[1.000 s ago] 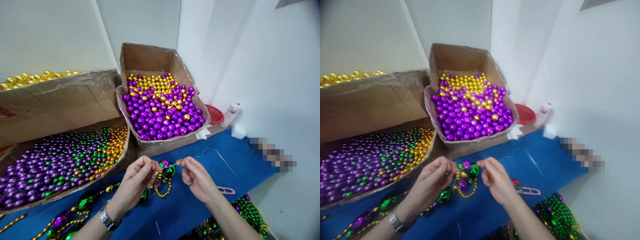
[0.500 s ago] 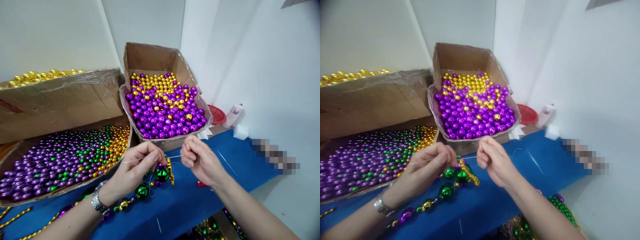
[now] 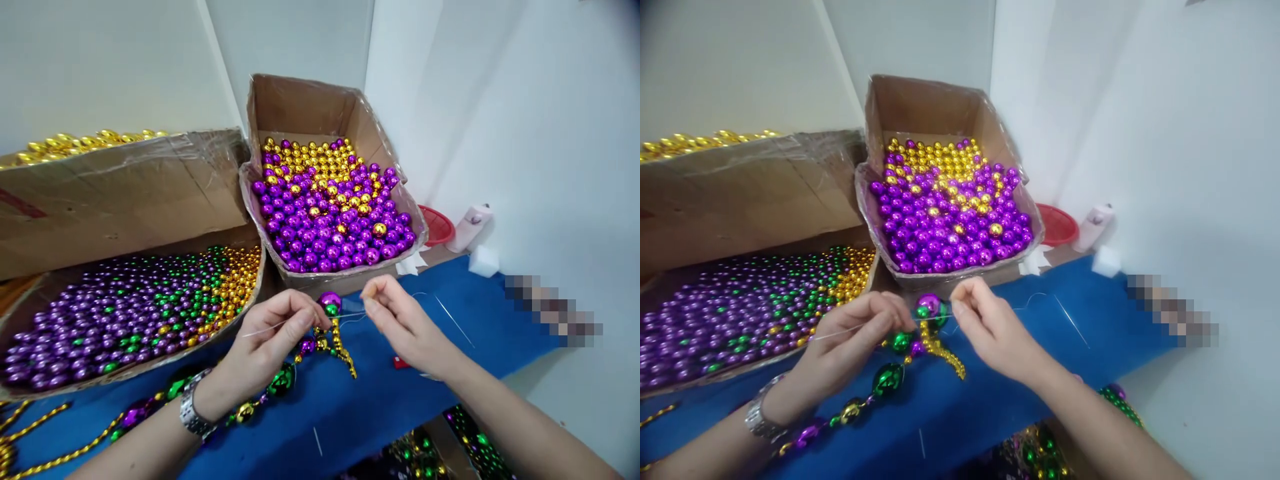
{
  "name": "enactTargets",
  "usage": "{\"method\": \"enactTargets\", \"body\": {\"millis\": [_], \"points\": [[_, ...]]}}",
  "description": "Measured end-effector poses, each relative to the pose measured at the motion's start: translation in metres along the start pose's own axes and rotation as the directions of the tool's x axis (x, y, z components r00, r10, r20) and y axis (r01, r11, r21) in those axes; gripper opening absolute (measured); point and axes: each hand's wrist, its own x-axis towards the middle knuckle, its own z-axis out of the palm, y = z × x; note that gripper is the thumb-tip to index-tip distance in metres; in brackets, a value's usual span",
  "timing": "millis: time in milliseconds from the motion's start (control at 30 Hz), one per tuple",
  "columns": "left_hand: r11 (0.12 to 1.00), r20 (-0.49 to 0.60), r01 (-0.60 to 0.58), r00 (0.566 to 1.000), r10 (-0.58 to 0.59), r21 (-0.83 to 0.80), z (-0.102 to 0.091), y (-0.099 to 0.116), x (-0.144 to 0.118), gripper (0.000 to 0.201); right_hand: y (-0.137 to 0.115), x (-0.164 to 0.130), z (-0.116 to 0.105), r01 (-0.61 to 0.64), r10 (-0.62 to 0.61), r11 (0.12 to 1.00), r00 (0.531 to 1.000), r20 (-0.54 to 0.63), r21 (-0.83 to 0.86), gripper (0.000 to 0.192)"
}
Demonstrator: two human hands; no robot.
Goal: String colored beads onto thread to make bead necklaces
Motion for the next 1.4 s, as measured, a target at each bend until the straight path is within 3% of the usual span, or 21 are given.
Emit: {"method": "enactTargets", "body": {"millis": [67,133,233,367,500,600,700,800,900,1033,1133,1200,1233,1300,1367,1400], "points": [[0.993,0.015,-0.099,0.995,0.098,0.058,0.003,0.008,0.003,0.014,-0.008,0.003,-0.005,0.160,-0.150,0.927,0.987,0.056,-0.340,0.021],[0.981,0.034,-0.175,0.984,0.173,0.087,0.006,0.017,0.007,0.014,-0.016,0.008,-0.009,0.337,-0.293,0.735,0.940,0.173,-0.589,0.022],[0.959,0.054,-0.256,0.966,0.251,0.122,0.010,0.027,0.015,0.014,-0.022,0.017,-0.012,0.470,-0.383,0.454,0.870,0.311,-0.756,0.025],[0.949,0.063,-0.283,0.959,0.277,0.141,0.010,0.046,0.030,0.010,-0.034,0.030,-0.024,0.536,-0.469,0.267,0.798,0.378,-0.801,0.028],[0.960,0.066,-0.262,0.964,0.257,0.100,0.005,0.079,0.044,0.012,-0.063,0.049,-0.043,0.590,-0.567,0.002,0.666,0.485,-0.807,0.030],[0.948,0.037,-0.309,0.951,0.307,0.077,0.000,0.108,0.049,0.013,-0.093,0.064,-0.055,0.586,-0.598,-0.165,0.581,0.553,-0.794,0.033],[0.935,-0.028,-0.334,0.940,0.339,0.118,-0.006,0.128,0.049,0.017,-0.118,0.076,-0.060,0.568,-0.597,-0.254,0.545,0.589,-0.783,0.039],[0.930,-0.055,-0.338,0.936,0.349,0.140,-0.013,0.128,0.045,0.017,-0.124,0.081,-0.055,0.592,-0.592,-0.290,0.507,0.627,-0.752,0.044],[0.958,-0.032,-0.258,0.964,0.264,0.128,-0.019,0.110,0.035,0.015,-0.108,0.079,-0.044,0.658,-0.563,-0.265,0.488,0.667,-0.705,0.034],[0.968,0.057,-0.153,0.988,0.145,0.200,-0.020,0.083,0.023,0.017,-0.076,0.072,-0.033,0.724,-0.532,-0.169,0.505,0.680,-0.669,0.025],[0.854,0.206,-0.272,0.958,0.199,0.444,-0.017,0.071,0.021,0.013,-0.063,0.065,-0.031,0.741,-0.481,-0.114,0.542,0.689,-0.662,0.024],[0.694,0.353,-0.434,0.896,0.269,0.574,-0.013,0.061,0.023,0.011,-0.061,0.058,-0.030,0.717,-0.428,-0.017,0.625,0.653,-0.697,0.022],[0.596,0.430,-0.516,0.853,0.295,0.615,-0.011,0.056,0.025,0.012,-0.061,0.054,-0.029,0.684,-0.390,0.075,0.690,0.609,-0.726,0.020],[0.375,0.565,-0.651,0.759,0.323,0.660,-0.006,0.043,0.028,0.014,-0.060,0.045,-0.025,0.559,-0.288,0.347,0.828,0.482,-0.753,0.018],[0.164,0.663,-0.730,0.676,0.323,0.664,-0.001,0.031,0.030,0.017,-0.056,0.035,-0.019,0.324,-0.108,0.698,0.929,0.353,-0.639,0.021],[0.079,0.697,-0.749,0.645,0.314,0.658,0.001,0.027,0.030,0.017,-0.052,0.029,-0.015,0.136,0.015,0.871,0.953,0.301,-0.473,0.023]]}}
